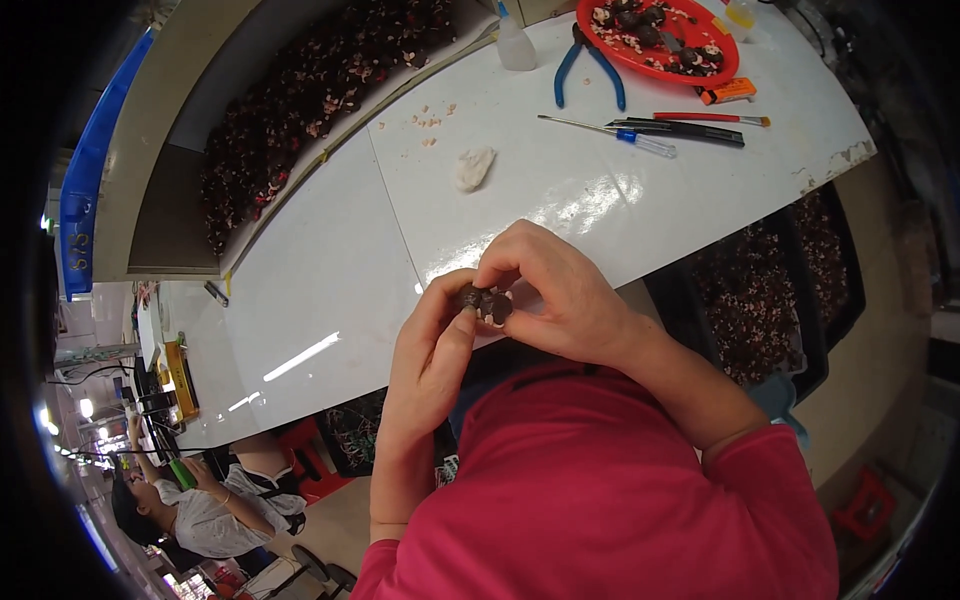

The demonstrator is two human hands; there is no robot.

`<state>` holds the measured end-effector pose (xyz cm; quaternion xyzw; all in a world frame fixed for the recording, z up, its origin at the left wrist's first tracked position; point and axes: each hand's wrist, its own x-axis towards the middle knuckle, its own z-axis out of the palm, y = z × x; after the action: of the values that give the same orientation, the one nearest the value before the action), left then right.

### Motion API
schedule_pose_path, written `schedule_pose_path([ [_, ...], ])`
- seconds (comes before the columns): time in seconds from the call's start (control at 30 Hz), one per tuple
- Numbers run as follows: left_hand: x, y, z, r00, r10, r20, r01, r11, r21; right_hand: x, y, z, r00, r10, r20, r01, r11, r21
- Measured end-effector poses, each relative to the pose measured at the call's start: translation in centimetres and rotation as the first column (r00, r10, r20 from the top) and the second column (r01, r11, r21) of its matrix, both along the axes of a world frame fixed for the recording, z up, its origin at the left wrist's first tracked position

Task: The person assembles a toy figurine by gluing its parts together with a glue bottle, using a paint brush to spread the glue.

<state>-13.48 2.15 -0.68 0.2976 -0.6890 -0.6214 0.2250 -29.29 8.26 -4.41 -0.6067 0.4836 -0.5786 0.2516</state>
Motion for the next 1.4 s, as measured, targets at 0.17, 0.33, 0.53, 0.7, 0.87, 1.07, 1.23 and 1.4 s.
schedule_pose_path([
  [0.17, -0.7, 0.2, 0.5, 0.996, -0.060, 0.061, 0.056, 0.996, 0.066, -0.9, 0.1, 0.4, 1.000, 0.000, -0.003, 0.000, 1.000, -0.012],
  [0.33, -2.0, 0.7, 1.3, 1.000, -0.026, 0.003, 0.026, 0.997, -0.067, -1.7, 0.8, 1.3, 0.997, -0.051, -0.060, 0.047, 0.997, -0.062],
  [0.53, -2.5, 2.3, 1.2, 0.996, 0.021, -0.092, -0.035, 0.987, -0.154, -1.6, 0.7, 3.5, 0.993, -0.064, -0.104, 0.054, 0.994, -0.096],
  [0.7, -0.9, 1.6, 0.0, 0.975, 0.146, -0.167, -0.167, 0.979, -0.115, -3.3, -0.1, 6.0, 0.948, -0.032, -0.317, 0.043, 0.999, 0.028],
  [0.87, 0.1, 0.4, -0.4, 0.963, 0.167, -0.213, -0.189, 0.978, -0.089, -9.1, -5.8, 6.3, 0.853, -0.416, -0.315, 0.466, 0.879, 0.102],
  [1.07, 1.4, -0.1, -1.0, 0.986, 0.117, -0.116, -0.131, 0.983, -0.125, -12.1, -13.9, 3.2, 0.741, -0.340, -0.579, 0.507, 0.849, 0.151],
  [1.23, 1.9, -0.4, -1.9, 0.990, 0.093, -0.105, -0.108, 0.984, -0.140, -10.6, -13.5, 4.2, 0.769, -0.161, -0.618, 0.412, 0.865, 0.287],
  [1.4, 2.5, -0.7, -2.2, 0.995, 0.073, -0.071, -0.084, 0.982, -0.170, -7.1, -6.8, 6.8, 0.862, -0.133, -0.490, 0.231, 0.962, 0.146],
])
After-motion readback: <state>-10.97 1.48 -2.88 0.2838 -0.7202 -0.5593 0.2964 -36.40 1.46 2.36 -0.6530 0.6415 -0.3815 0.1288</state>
